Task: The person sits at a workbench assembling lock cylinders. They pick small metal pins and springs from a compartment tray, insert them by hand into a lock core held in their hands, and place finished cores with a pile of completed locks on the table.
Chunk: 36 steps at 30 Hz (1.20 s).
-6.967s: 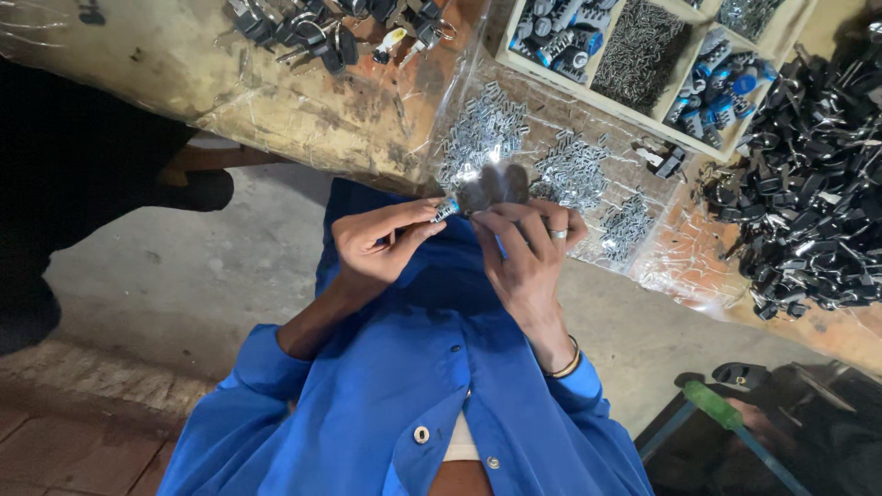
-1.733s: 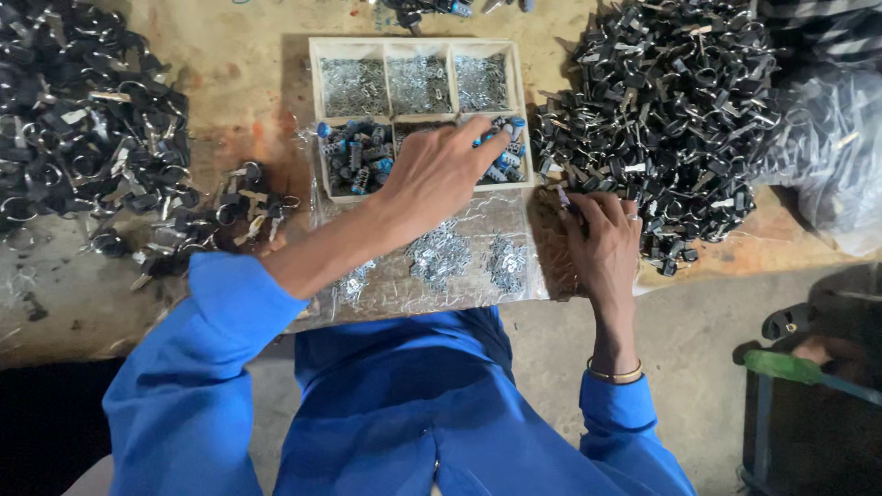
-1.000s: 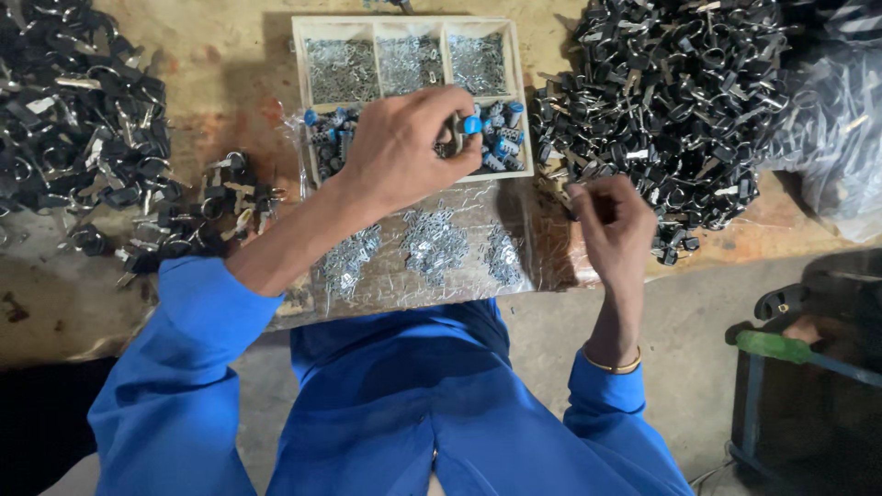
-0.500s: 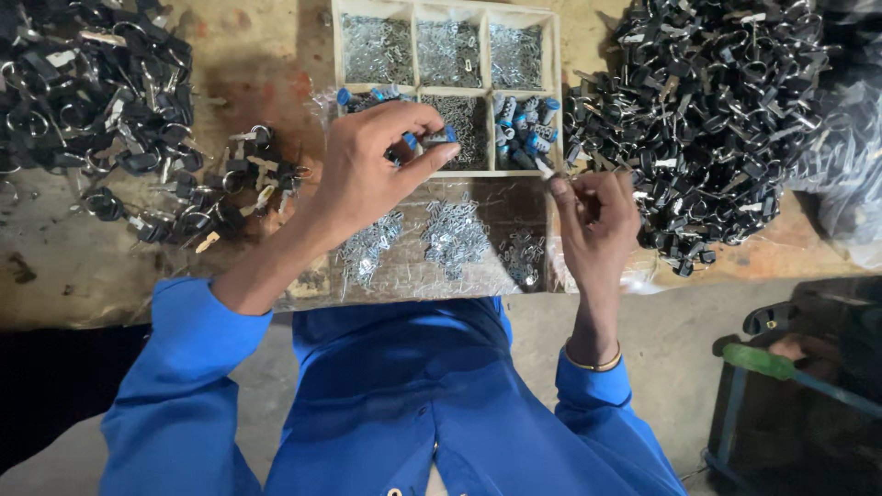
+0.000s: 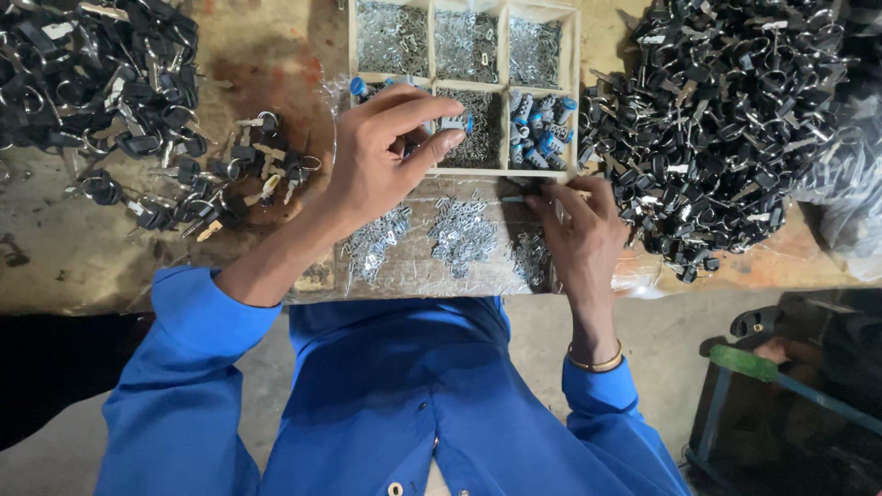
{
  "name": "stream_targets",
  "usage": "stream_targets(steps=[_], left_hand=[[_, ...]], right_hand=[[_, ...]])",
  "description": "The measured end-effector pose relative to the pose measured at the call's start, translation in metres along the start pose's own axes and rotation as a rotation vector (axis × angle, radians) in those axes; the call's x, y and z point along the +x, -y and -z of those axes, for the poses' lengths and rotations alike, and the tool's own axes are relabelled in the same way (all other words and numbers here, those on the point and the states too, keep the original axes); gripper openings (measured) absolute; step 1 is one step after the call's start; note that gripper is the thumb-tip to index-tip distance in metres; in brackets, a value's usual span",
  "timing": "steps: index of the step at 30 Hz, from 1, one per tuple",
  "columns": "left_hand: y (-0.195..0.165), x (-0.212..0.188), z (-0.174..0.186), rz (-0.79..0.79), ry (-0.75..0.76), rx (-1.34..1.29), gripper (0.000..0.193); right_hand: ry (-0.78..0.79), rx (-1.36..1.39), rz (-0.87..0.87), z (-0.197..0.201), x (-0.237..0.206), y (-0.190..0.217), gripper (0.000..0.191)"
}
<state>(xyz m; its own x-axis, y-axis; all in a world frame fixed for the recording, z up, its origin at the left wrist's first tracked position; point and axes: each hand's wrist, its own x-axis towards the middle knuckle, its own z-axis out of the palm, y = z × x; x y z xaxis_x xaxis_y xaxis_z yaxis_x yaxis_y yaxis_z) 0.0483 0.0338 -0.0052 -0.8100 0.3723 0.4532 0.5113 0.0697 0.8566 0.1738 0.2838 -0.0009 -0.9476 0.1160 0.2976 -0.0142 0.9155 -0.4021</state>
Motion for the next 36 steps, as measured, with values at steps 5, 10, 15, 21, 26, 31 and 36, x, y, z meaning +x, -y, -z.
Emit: stream_targets(steps=[5,10,15,21,26,31,36], left_hand=[[0.010,-0.004,0.001,0.067,-0.013,-0.027,0.024],[0.019,-0.006,-0.001,0.039,-0.040,-0.152,0.023],[0.015,-0.007,0.002,0.144,-0.068,-0.139,0.022],[0.016,0.003,0.005,0.159,-0.070,-0.124,0.025],[0.018,0.009,0.006,0.183,-0.077,-0.013,0.024],[0.018,0.014,0.004,0.138,-0.058,-0.005,0.022],[0.020,0.018,0.001,0.128,-0.035,-0.029,0.023]], right_hand=[[0.066,0.107,0.046,0.007,0.016,0.014,0.016],[0.193,0.124,0.333,0.005,0.054,0.025,0.019],[0.228,0.077,0.465,-0.027,0.093,0.037,0.022],[0.201,0.083,0.472,-0.060,0.111,0.034,0.021],[0.175,0.105,0.385,-0.054,0.122,0.019,0.015],[0.170,0.134,0.389,-0.045,0.129,0.011,0.014],[0.176,0.459,0.274,-0.047,0.132,0.011,0.013]])
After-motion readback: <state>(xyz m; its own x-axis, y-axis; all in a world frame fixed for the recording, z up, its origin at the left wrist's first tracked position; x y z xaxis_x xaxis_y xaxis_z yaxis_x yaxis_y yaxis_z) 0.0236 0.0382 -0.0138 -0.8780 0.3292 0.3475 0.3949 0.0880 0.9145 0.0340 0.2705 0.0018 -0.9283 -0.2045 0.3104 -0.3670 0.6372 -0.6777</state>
